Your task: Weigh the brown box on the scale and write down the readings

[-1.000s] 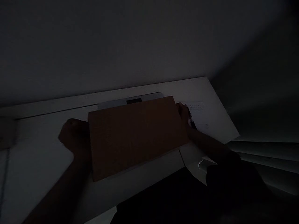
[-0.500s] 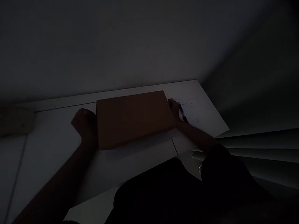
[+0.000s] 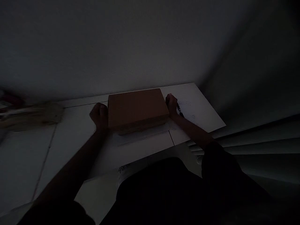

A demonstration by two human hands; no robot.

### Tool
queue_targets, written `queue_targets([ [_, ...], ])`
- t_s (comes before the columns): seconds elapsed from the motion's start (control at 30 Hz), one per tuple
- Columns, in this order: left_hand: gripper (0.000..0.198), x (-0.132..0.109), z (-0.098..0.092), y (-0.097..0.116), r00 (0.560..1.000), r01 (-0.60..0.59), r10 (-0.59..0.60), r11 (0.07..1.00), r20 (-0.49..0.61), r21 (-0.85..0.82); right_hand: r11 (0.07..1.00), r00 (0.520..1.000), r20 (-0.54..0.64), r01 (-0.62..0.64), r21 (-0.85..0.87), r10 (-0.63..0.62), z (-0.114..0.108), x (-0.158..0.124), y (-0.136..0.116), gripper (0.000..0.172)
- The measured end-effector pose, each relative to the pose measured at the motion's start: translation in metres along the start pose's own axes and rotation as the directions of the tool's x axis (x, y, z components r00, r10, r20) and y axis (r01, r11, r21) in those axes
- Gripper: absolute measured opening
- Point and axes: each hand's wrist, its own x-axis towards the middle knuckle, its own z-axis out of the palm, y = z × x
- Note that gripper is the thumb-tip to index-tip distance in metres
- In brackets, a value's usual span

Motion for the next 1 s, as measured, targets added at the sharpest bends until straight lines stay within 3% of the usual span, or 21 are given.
queue_targets([
  [0.17,0.035,0.007,-0.005,0.025,0.995,-0.088,0.084,0.994,-0.047,-0.069,0.974,0.987,-0.002,0.161,0.158,-0.163,-0.004,0.007,-0.013,0.056],
  [0.43,0.012,-0.018,-0.02,0.063,0.99,-0.107,0.078,0.96,-0.12,-0.258,0.973,0.989,0.121,0.061,0.221,-0.09,-0.019,-0.008,-0.034,0.046],
  [0.53,0.037,-0.036,-0.019,0.063,0.994,-0.043,0.004,0.939,-0.112,-0.342,0.978,0.973,0.185,0.104,0.181,-0.138,-0.023,-0.024,-0.022,0.05],
  [0.67,0.064,-0.056,-0.012,0.048,0.998,0.065,-0.057,0.907,0.032,-0.417,0.968,0.945,0.228,0.205,0.145,-0.234,-0.021,-0.039,0.001,0.066],
  [0.77,0.07,-0.066,-0.008,0.041,0.991,0.126,-0.089,0.897,0.104,-0.424,0.961,0.925,0.265,0.248,0.12,-0.272,-0.02,-0.045,0.008,0.075],
  [1.0,0.067,-0.076,-0.009,0.038,0.991,0.03,0.004,0.967,0.135,-0.252,0.97,0.921,0.308,0.24,0.03,-0.237,-0.023,-0.058,0.001,0.078],
])
